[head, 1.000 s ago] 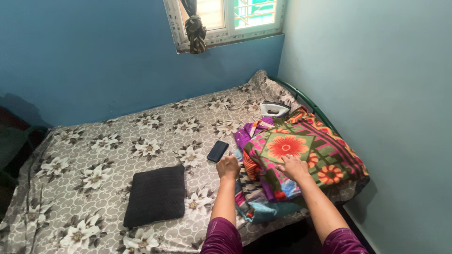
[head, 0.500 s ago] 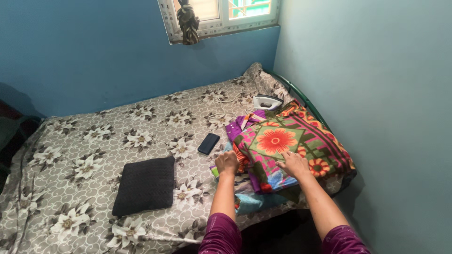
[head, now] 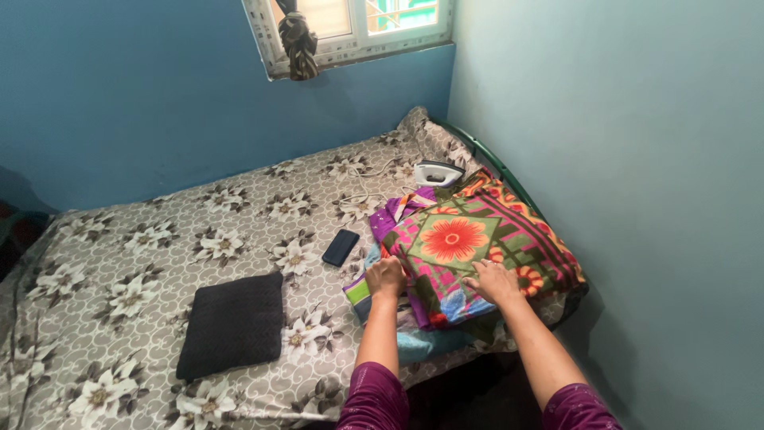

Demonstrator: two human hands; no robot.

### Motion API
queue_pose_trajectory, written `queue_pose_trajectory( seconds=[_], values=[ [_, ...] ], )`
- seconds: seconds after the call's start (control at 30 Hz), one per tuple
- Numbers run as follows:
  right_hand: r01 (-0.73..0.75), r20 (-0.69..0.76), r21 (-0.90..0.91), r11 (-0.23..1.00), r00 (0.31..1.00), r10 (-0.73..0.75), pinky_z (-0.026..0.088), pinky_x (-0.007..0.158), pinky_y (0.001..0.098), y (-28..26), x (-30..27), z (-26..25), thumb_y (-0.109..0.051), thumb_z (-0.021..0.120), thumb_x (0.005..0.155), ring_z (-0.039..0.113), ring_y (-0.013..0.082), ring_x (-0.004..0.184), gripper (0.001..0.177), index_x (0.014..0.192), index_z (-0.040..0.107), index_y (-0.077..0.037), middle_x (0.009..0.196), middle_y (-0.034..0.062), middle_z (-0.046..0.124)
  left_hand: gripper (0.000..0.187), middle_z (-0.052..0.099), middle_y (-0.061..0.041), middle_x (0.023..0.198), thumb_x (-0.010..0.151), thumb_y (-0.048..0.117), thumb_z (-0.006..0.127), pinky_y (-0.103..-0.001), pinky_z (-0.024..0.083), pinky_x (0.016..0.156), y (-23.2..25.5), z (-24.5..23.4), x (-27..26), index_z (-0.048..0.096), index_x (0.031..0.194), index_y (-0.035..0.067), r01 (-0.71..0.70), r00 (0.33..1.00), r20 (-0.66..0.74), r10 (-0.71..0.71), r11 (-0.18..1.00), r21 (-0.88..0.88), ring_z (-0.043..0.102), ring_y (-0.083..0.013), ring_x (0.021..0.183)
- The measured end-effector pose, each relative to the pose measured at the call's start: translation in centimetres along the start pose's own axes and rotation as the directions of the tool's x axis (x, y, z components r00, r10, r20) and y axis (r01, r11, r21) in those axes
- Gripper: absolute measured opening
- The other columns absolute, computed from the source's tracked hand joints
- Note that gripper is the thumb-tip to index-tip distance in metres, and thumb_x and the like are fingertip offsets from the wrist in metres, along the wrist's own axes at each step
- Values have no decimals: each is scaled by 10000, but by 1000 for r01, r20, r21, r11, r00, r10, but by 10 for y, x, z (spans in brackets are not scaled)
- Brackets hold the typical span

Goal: The person folds a patterned cloth and a green garment by hand, placing them onto a stack of folded laundry.

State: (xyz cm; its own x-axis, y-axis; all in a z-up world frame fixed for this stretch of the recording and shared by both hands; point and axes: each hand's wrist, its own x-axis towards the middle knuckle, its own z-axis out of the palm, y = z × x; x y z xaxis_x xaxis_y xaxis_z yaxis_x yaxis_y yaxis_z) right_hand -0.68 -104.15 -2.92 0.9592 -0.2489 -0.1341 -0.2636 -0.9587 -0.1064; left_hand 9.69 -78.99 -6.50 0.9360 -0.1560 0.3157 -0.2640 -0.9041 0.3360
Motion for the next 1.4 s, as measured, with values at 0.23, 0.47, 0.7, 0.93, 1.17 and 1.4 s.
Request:
queue_pose_trajectory(
  seconds=[0.23, 0.47, 0.7, 0.93, 1.17, 1.4],
  values=[
    [26, -49, 8, 1000, 998, -25, 499, 1036, 519, 10, 18, 15, -637, 615, 891, 518, 250, 1363, 652, 1378, 572, -206, 1471, 22, 549, 176, 748, -207, 816, 823, 155, 627, -501, 601, 715, 6, 21, 20, 773, 753, 86, -29, 1000, -5, 29, 1000, -11, 756, -375, 787],
    [-8, 30, -1, 1000, 1000, 8, 492, 1023, 528, -2, 21, -4, -646, 586, 906, 546, 259, 1335, 635, 1352, 581, -195, 1412, 21, 589, 180, 748, -198, 820, 829, 144, 621, -488, 600, 724, 11, 28, 44, 780, 760, 95, -39, 999, 26, 40, 999, -36, 755, -371, 804],
    [22, -25, -29, 999, 999, -23, 503, 1010, 513, 7, 42, 15, -642, 589, 914, 543, 289, 1320, 649, 1386, 553, -198, 1429, 53, 568, 179, 747, -193, 823, 840, 161, 624, -480, 597, 720, 13, 43, 62, 777, 771, 99, -59, 997, 50, 61, 997, -39, 758, -359, 798],
    [-53, 9, -2, 999, 999, 53, 480, 1061, 512, 15, 57, 24, -653, 600, 896, 471, 241, 1403, 698, 1454, 497, -246, 1497, 23, 513, 173, 744, -189, 813, 820, 130, 623, -480, 595, 710, 14, 49, 72, 780, 749, 106, -92, 994, 54, 95, 995, -43, 754, -353, 787],
    [-26, 3, 9, 1000, 1000, 26, 502, 1044, 513, 27, 73, 23, -642, 587, 914, 544, 266, 1343, 631, 1386, 549, -226, 1409, 38, 586, 174, 743, -196, 801, 802, 125, 620, -473, 597, 719, 16, 68, 82, 780, 740, 91, -95, 995, 36, 96, 995, -10, 755, -359, 777],
    [39, 9, 1, 999, 999, -39, 510, 1016, 534, 45, 87, 16, -652, 590, 914, 547, 273, 1332, 614, 1327, 570, -198, 1415, 46, 572, 174, 749, -193, 813, 804, 129, 615, -493, 590, 717, 35, 64, 84, 784, 766, 106, -27, 1000, 7, 28, 1000, -7, 750, -372, 785]
  ],
)
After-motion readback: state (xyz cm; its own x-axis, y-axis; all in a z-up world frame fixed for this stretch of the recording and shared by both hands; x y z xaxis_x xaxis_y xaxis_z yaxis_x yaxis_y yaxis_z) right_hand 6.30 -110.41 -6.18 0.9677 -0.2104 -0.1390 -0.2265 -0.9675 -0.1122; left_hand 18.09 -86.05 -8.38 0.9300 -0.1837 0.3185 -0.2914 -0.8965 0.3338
